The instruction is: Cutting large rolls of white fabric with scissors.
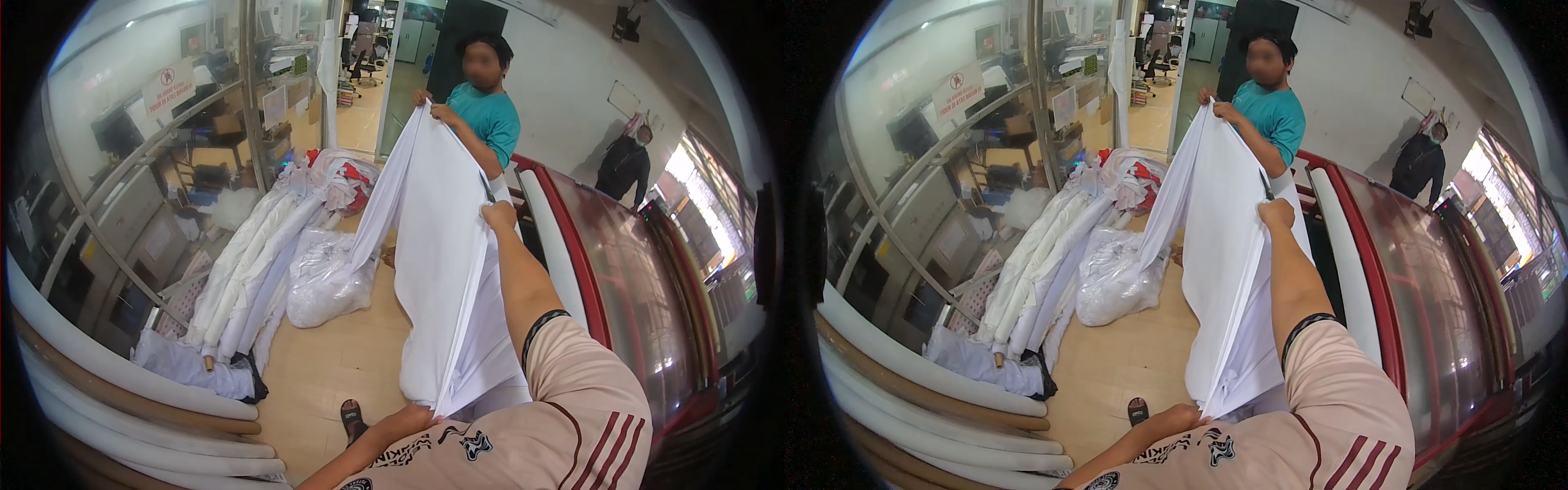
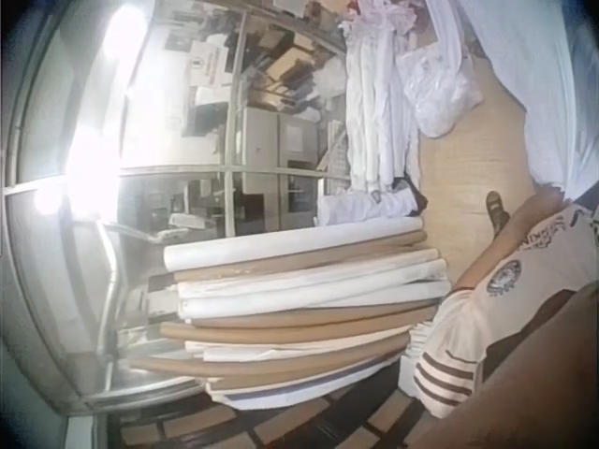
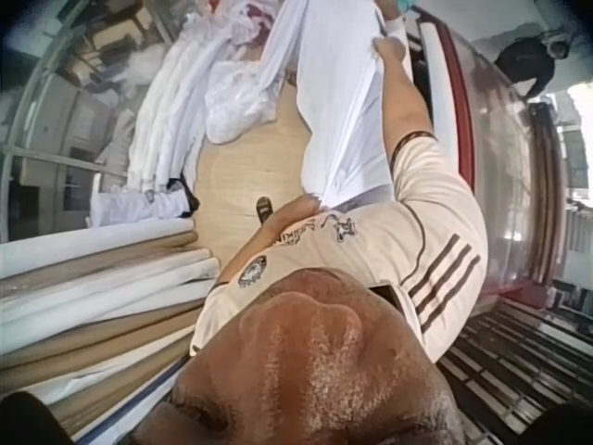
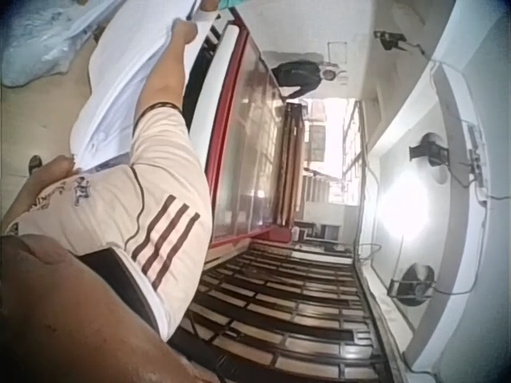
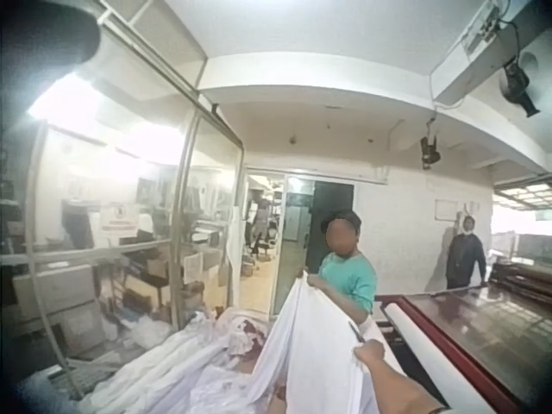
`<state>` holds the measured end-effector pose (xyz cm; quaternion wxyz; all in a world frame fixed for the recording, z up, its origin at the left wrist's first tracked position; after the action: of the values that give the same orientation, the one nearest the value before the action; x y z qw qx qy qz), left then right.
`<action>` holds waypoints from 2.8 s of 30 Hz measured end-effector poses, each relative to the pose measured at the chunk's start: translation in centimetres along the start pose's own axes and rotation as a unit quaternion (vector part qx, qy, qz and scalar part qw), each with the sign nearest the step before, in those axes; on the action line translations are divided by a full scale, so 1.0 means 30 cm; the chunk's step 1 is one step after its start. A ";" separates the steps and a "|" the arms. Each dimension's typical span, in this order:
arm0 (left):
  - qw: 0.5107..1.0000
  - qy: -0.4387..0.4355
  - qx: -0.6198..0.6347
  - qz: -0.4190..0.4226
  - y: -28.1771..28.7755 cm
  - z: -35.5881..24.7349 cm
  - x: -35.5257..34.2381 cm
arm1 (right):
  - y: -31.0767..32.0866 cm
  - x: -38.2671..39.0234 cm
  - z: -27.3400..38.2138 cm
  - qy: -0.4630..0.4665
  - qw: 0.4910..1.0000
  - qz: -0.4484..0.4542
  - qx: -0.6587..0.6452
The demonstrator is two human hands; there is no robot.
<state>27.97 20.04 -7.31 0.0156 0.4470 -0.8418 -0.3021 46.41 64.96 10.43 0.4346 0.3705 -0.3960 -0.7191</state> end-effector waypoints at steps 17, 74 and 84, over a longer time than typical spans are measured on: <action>0.928 0.308 0.155 -0.144 0.148 0.093 -0.088 | 0.160 0.261 -0.409 -0.038 0.929 0.101 -0.355; 0.939 0.266 0.088 -0.201 0.285 0.089 -0.727 | 0.109 1.203 -0.534 0.149 0.928 0.082 -0.331; 0.945 0.157 -0.190 -0.215 0.264 0.036 -0.632 | 0.116 1.215 -0.559 0.036 0.929 0.091 -0.358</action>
<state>33.15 38.33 0.57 0.1665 0.6480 -0.6396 -0.3785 49.61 26.26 -0.25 0.6154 0.1781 -0.1283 -0.7570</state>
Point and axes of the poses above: each hand's wrist, its own x-axis away from the middle knuckle, its own y-axis out of the back of the hand, z = x × y, the point moved 2 cm from there along -x, towards the middle knuckle, and after that the axes turned 1 degree about x, right-handed, at the moved point
